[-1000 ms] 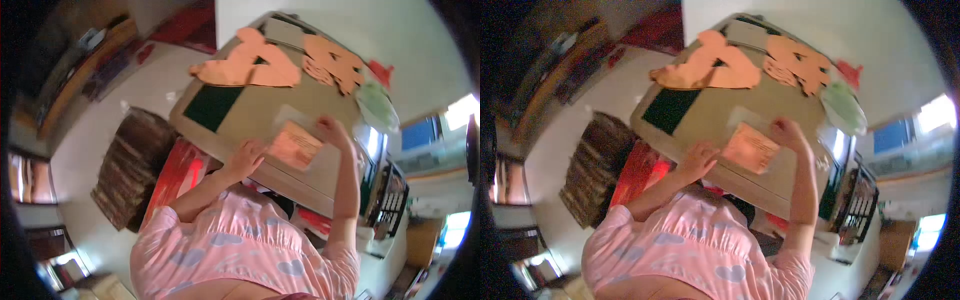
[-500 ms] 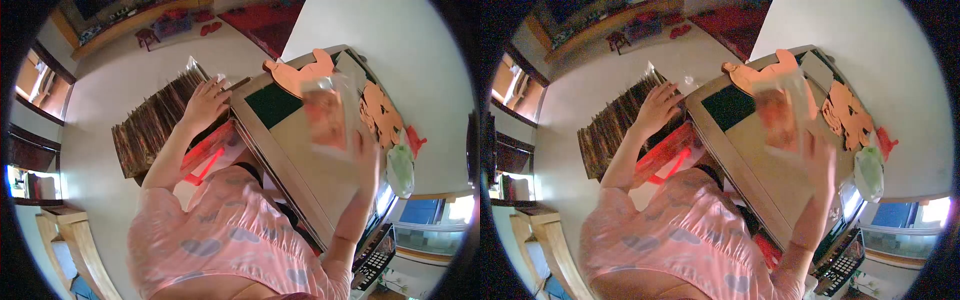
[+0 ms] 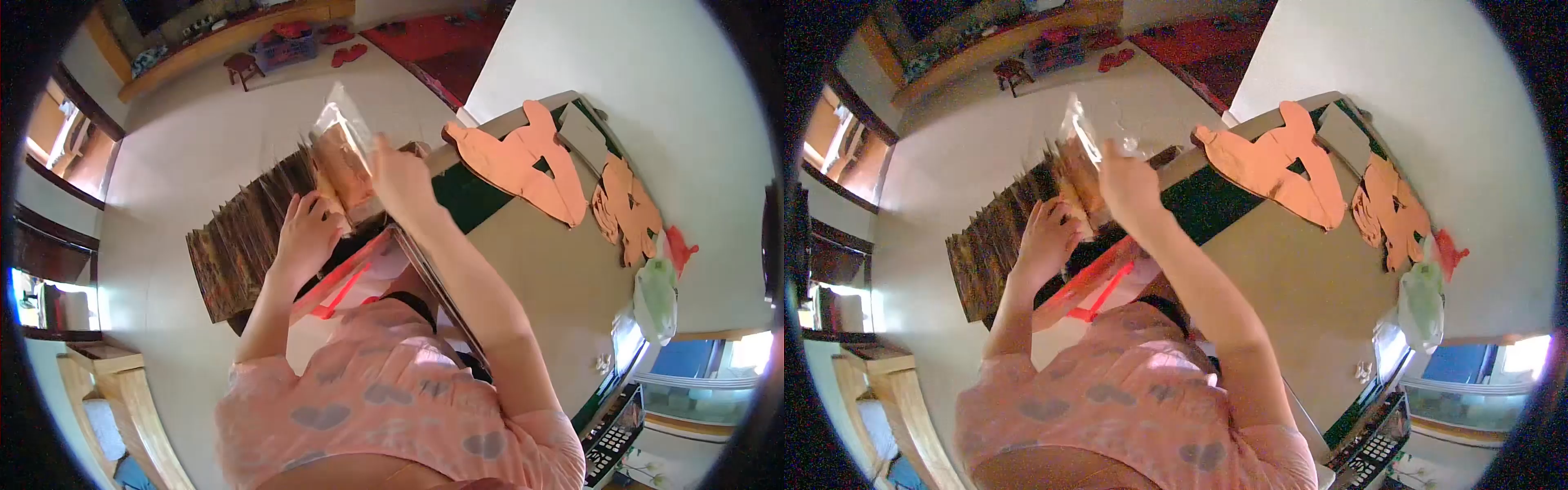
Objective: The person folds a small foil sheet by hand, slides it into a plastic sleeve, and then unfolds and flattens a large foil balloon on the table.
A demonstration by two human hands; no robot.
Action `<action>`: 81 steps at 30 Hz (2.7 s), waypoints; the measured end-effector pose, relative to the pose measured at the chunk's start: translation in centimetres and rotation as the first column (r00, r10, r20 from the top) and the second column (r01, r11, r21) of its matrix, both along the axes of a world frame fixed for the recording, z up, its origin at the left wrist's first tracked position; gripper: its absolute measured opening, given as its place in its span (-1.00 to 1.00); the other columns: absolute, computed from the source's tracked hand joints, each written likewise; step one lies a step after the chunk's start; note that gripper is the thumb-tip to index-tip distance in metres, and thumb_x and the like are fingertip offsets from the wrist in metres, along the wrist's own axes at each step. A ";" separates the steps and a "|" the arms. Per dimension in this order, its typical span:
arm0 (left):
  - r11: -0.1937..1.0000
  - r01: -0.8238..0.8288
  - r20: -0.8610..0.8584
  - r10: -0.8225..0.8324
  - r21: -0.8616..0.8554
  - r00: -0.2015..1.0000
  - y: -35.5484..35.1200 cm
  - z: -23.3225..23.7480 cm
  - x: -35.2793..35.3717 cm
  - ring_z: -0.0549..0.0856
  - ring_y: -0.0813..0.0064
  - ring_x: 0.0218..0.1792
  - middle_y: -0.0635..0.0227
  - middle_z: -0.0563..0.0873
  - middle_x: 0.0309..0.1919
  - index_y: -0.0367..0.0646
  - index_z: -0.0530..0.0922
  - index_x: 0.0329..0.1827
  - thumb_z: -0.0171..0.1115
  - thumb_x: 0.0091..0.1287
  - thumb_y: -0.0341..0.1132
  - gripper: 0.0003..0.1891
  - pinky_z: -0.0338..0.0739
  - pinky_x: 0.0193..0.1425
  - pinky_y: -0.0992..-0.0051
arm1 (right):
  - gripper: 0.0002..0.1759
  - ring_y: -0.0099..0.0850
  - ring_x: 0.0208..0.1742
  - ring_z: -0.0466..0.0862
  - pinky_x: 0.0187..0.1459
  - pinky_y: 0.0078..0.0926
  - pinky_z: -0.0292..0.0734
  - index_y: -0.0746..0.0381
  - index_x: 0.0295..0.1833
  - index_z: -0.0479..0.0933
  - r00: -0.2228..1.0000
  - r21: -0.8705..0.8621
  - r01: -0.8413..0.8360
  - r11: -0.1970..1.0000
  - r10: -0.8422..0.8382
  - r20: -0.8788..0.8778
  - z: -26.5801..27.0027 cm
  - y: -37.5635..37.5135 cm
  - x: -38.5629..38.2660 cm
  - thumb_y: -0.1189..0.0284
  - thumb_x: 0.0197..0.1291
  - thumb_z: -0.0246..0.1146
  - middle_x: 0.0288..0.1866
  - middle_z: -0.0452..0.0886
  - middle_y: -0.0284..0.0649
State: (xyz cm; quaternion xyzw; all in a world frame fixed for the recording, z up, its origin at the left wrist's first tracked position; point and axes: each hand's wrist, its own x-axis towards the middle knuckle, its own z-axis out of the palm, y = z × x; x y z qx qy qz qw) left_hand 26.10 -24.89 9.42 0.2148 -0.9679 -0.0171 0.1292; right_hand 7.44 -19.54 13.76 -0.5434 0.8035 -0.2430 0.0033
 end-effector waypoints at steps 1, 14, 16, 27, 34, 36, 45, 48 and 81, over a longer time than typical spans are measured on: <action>1.000 0.003 0.006 -0.003 0.011 1.000 0.0 0.1 -0.1 0.40 0.19 0.30 0.27 0.56 0.06 -0.05 0.64 -0.13 0.28 0.23 -0.23 -0.80 0.23 0.43 0.04 | -0.75 0.03 -0.35 0.69 -0.29 -0.05 0.60 0.30 0.00 0.40 0.999 0.030 -0.047 0.998 0.047 -0.019 -0.7 -0.9 0.4 0.44 0.24 0.09 -0.44 0.64 0.05; 0.980 0.028 -0.127 -0.003 0.196 0.992 0.7 1.0 -2.7 0.44 0.16 0.27 0.17 0.58 0.08 -0.11 0.69 -0.16 0.32 0.18 -0.32 -0.81 0.26 0.40 0.00 | -0.61 0.01 -0.25 0.70 -0.24 -0.01 0.61 0.33 0.14 0.35 0.932 0.058 -0.290 0.955 0.268 0.243 -5.9 -3.5 0.2 0.30 0.32 0.05 -0.28 0.66 0.11; 0.982 0.044 -0.245 0.002 0.183 0.970 1.1 1.5 -4.2 0.50 0.15 0.21 0.16 0.59 0.06 -0.13 0.68 -0.15 0.32 0.18 -0.36 -0.81 0.36 0.33 0.06 | -0.61 0.00 -0.17 0.69 -0.18 -0.03 0.59 0.25 0.17 0.36 0.937 -0.102 -0.231 0.968 0.249 0.245 -5.0 -0.4 -2.2 0.29 0.32 0.07 -0.16 0.64 0.07; 0.972 -0.107 -0.416 0.188 0.210 0.890 2.9 -6.7 -22.8 0.61 0.04 -0.09 0.09 0.64 -0.19 -0.26 0.56 -0.07 0.32 0.20 -0.25 -0.68 0.55 0.00 0.13 | -0.75 -0.15 -0.01 0.59 0.02 -0.33 0.49 0.24 0.09 0.49 0.876 -0.138 0.479 0.867 -0.463 0.132 -12.7 29.3 -21.6 0.50 0.34 0.09 0.00 0.58 -0.06; 0.797 -0.227 -0.357 0.479 0.560 0.802 -9.0 -6.0 -31.5 0.70 0.04 -0.24 0.01 0.69 -0.34 -0.24 0.64 -0.26 0.15 0.25 -0.31 -0.81 0.58 -0.13 0.14 | -0.83 -0.19 -0.07 0.59 -0.05 -0.33 0.51 0.26 -0.15 0.57 0.809 -0.282 0.586 0.760 -0.566 0.155 -13.3 34.3 -18.4 0.63 0.24 0.08 -0.07 0.59 -0.11; 0.814 -0.180 -0.581 0.531 0.553 0.617 -12.3 -4.5 -32.9 0.71 0.07 -0.25 0.03 0.70 -0.37 -0.22 0.65 -0.26 0.15 0.25 -0.29 -0.80 0.58 -0.19 0.17 | -0.81 -0.18 -0.06 0.59 -0.05 -0.33 0.51 0.26 -0.16 0.57 0.817 -0.278 0.574 0.770 -0.560 0.135 -13.8 34.3 -18.8 0.65 0.22 0.07 -0.08 0.58 -0.12; 0.225 -0.266 0.308 -0.180 0.937 0.934 -13.2 -7.8 -32.5 0.71 0.39 -0.34 0.33 0.70 -0.39 -0.24 0.64 -0.26 0.31 0.22 -0.23 -0.77 0.60 -0.30 0.37 | -0.81 -0.19 -0.06 0.58 -0.07 -0.36 0.52 0.26 -0.21 0.57 0.820 -0.322 0.568 0.757 -0.555 0.139 -14.6 34.6 -19.4 0.68 0.15 0.09 -0.09 0.56 -0.15; 0.234 -0.178 0.257 -0.371 0.956 0.892 -14.4 -9.0 -32.0 0.67 0.42 -0.37 0.37 0.67 -0.41 -0.25 0.62 -0.27 0.31 0.22 -0.20 -0.75 0.57 -0.32 0.43 | -0.82 -0.12 -0.02 0.56 0.02 -0.28 0.47 0.29 -0.23 0.58 0.806 -0.284 0.590 0.756 -0.535 0.254 -13.9 34.5 -19.0 0.69 0.11 0.10 -0.10 0.57 -0.09; 0.890 -0.418 0.317 0.456 -0.184 0.831 -14.6 -9.5 -31.5 0.35 0.21 0.40 0.11 0.40 0.36 -0.03 0.36 0.38 0.07 0.34 -0.30 -0.49 0.32 0.39 0.25 | -0.83 -0.16 -0.04 0.58 -0.04 -0.36 0.51 0.26 -0.21 0.59 0.755 -0.262 0.648 0.715 -0.557 0.347 -13.4 34.1 -18.5 0.68 0.16 0.12 -0.09 0.57 -0.11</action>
